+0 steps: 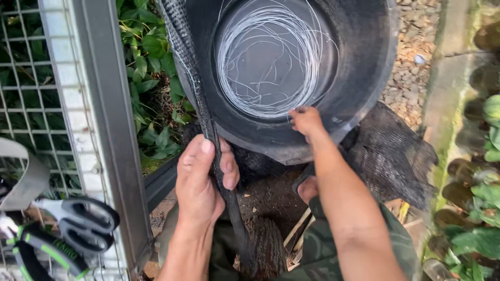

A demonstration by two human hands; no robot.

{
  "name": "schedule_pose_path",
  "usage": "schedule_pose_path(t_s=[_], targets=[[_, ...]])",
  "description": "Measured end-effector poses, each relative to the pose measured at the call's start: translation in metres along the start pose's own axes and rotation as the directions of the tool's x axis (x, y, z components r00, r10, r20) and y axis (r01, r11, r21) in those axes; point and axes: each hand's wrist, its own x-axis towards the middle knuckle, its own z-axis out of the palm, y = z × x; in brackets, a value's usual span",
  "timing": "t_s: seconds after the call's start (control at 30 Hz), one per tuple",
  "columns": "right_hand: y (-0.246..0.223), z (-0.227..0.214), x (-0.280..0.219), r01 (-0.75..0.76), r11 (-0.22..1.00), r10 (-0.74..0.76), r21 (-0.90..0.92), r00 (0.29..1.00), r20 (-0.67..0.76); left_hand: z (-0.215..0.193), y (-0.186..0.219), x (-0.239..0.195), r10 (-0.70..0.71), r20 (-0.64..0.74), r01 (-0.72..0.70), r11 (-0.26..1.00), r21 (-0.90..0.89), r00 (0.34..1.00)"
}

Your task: The person wraps a thin wire around a black rope, then uses pliers to twist and secure the wire at intervals along the rope. The person repeats this process multiple times, adjusting the rope and wire as needed.

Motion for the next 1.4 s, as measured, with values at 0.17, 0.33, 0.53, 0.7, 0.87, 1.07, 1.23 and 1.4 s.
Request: schedule_pose_path(t_s=[0.17,0.33,0.53,0.7,0.87,1.07,1.23,1.4], targets=[[0.007,0.048,0.016,0.049,0.971,-0.014,0.236,0.989,-0.148,0.003,0.0,0.01,-0.042,-0.02,0.043,0.999,0.003,0.999],[0.007,0.037,0.013,0.211,0.931,-0.183,-0.299,0.976,0.118,-0.001,0.0,0.009,-0.069,-0.06,0.069,0.998,0.004,0.996],[0.006,-0.027,0.042,0.074,0.902,-0.128,-0.426,0.987,-0.1,0.0,0.001,0.009,-0.06,-0.054,0.059,0.998,-0.014,0.997],[0.004,-0.032,0.074,0.207,0.941,-0.302,-0.267,0.871,-0.388,-0.002,-0.01,0.01,-0.105,-0.101,0.105,0.995,-0.004,0.989],[-0.041,-0.035,0.038,0.587,0.699,-0.287,0.408,0.753,-0.592,0.002,-0.009,0.017,-0.103,-0.096,0.105,0.994,0.012,0.99],[-0.081,-0.07,-0.007,0.545,0.789,-0.378,0.283,0.795,-0.474,0.011,-0.007,0.019,-0.091,-0.064,0.092,0.995,0.024,0.994],[-0.058,-0.072,0.008,0.525,0.846,-0.389,0.09,0.724,-0.569,0.007,-0.009,0.012,-0.061,-0.045,0.061,0.998,0.0,0.997],[-0.074,-0.083,-0.013,0.686,0.696,-0.461,0.21,0.652,-0.602,0.004,-0.009,0.01,-0.056,-0.045,0.058,0.997,0.054,0.997]])
